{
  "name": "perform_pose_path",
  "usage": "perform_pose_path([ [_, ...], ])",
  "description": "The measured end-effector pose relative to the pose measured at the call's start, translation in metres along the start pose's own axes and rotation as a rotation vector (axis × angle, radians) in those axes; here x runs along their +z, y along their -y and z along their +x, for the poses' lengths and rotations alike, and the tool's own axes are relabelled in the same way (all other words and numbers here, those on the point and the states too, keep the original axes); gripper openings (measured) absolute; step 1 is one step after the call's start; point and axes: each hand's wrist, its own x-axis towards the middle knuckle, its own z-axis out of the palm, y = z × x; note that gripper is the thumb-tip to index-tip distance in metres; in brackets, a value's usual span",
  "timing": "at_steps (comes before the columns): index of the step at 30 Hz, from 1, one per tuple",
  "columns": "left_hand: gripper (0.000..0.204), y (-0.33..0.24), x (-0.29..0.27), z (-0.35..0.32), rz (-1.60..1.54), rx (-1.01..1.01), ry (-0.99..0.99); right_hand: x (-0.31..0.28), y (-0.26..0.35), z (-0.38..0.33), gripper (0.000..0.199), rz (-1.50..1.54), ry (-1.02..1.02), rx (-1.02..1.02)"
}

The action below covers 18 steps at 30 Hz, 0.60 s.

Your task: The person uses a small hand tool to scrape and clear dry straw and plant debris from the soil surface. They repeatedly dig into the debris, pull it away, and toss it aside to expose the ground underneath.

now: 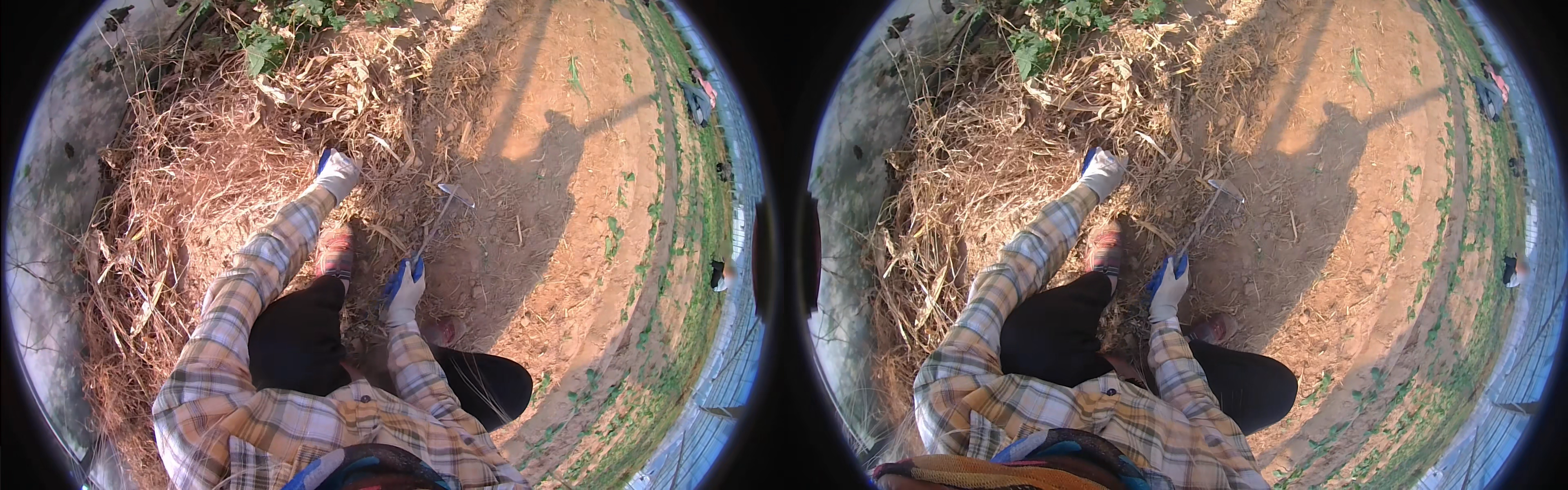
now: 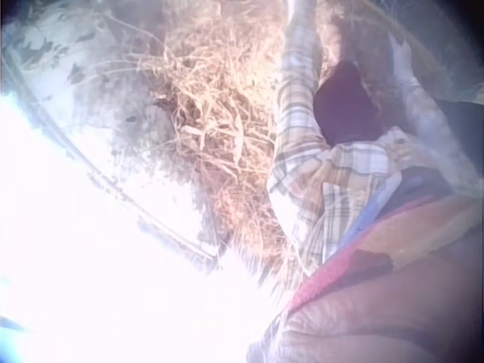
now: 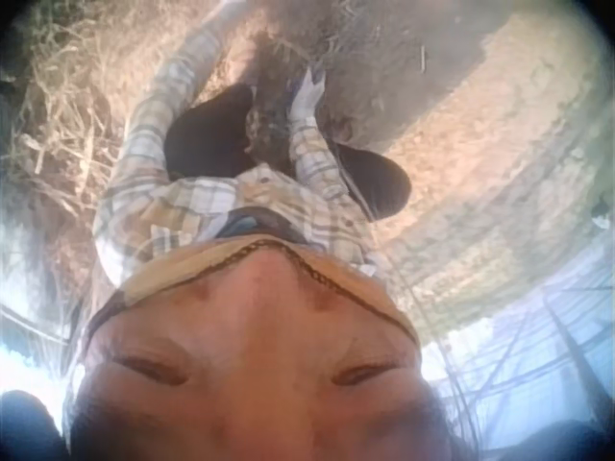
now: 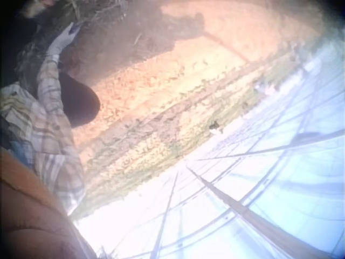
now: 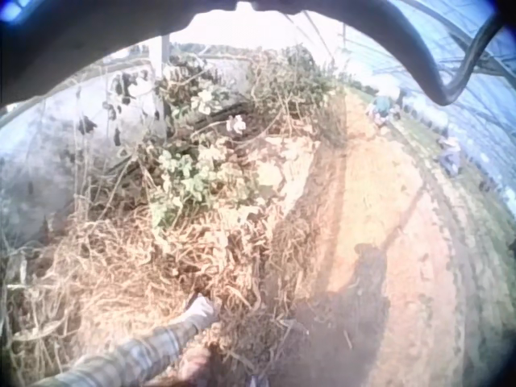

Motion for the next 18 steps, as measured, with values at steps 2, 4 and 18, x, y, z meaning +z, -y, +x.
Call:
perform_pose_path([
  [2,0.031,-0.01,-0.022,-0.001,-0.079,0.029,0.108,0.009,0.012,0.024,0.036,-0.003,0.073,-0.034],
  [4,0.03,-0.006,-0.02,-0.003,-0.077,0.023,0.106,0.029,0.026,0.053,0.036,-0.118,0.177,-0.074],
  [18,0.027,-0.001,-0.023,-0.014,-0.273,0.016,0.02,-0.003,0.0,0.088,0.041,-0.911,0.125,-0.256],
])
